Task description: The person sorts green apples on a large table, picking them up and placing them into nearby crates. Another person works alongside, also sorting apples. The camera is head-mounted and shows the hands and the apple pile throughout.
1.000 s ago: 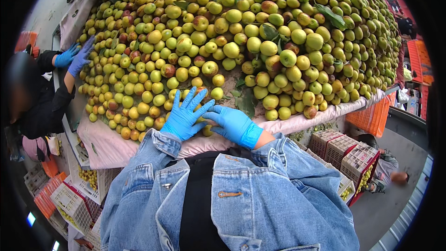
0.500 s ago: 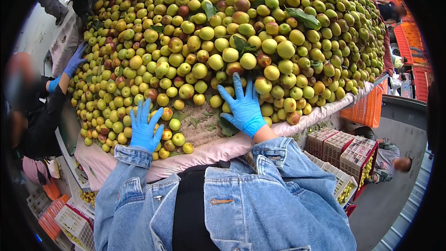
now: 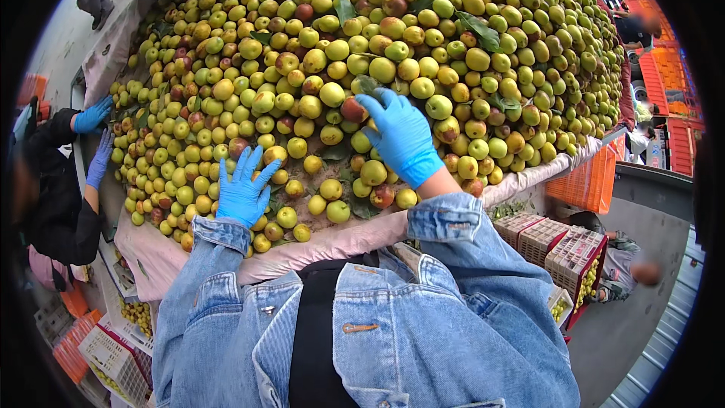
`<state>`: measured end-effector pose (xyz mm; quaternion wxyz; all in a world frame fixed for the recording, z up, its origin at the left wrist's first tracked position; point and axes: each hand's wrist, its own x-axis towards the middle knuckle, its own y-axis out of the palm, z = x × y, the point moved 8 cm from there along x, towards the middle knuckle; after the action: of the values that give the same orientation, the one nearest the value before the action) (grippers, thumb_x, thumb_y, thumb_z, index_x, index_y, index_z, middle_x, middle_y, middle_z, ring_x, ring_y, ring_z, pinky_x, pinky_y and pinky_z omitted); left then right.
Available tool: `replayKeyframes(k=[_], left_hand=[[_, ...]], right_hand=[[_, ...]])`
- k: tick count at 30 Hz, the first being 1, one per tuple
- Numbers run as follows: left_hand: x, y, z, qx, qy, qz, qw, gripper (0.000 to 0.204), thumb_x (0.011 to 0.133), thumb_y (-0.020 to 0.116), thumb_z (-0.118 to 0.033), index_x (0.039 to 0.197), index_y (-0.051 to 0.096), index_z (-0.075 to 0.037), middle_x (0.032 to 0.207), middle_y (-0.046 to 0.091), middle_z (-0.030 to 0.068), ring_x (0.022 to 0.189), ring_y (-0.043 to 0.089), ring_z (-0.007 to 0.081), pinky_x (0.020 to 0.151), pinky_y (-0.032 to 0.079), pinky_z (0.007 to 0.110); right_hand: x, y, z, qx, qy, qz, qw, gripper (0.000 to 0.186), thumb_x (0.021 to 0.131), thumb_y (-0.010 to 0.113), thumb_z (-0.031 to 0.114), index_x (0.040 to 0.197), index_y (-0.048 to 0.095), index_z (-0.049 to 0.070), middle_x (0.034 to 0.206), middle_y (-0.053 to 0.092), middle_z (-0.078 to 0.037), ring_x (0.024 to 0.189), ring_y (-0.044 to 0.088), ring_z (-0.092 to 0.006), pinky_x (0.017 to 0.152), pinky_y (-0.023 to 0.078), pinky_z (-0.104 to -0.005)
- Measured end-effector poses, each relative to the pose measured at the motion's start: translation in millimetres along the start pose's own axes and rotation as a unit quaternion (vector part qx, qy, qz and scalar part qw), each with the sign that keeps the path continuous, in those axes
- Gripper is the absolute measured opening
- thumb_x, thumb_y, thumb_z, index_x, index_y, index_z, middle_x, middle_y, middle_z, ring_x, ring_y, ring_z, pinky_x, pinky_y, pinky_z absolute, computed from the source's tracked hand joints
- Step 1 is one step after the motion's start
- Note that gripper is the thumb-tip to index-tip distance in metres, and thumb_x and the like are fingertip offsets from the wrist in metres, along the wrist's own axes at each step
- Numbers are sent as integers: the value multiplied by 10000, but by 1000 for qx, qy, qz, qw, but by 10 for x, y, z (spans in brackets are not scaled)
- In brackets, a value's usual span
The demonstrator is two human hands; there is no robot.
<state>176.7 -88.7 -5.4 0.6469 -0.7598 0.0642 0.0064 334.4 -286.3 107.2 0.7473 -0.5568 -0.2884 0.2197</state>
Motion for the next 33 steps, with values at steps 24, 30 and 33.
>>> replayKeyframes(k=[24, 30, 33], left_hand=[[999, -256, -802, -100, 152, -78, 980, 443, 762, 642, -154, 1192, 538, -149, 1316, 409, 113, 1214, 387, 321, 1001, 316, 485], [795, -253, -785, -115, 184, -44, 975, 502, 804, 610, -203, 1285, 468, -176, 1401, 335, 118, 1260, 361, 315, 1030, 294, 482], [488, -15, -628, -17, 143, 47, 988, 543, 869, 516, -314, 1372, 368, -175, 1460, 254, 114, 1338, 264, 288, 1086, 177, 496]], right_hand=[[-1752, -467, -464, 146, 185, 347, 908, 328, 783, 638, 254, 1099, 587, 181, 847, 646, -89, 802, 629, -268, 656, 499, -363], [-1137, 279, 67, 76, 16, 136, 988, 287, 766, 612, 164, 1052, 595, 152, 934, 564, -100, 789, 604, -273, 637, 498, -382], [-1210, 778, 159, 53, -28, 260, 964, 232, 761, 599, 160, 988, 639, 145, 964, 581, -111, 805, 608, -280, 673, 502, -394]])
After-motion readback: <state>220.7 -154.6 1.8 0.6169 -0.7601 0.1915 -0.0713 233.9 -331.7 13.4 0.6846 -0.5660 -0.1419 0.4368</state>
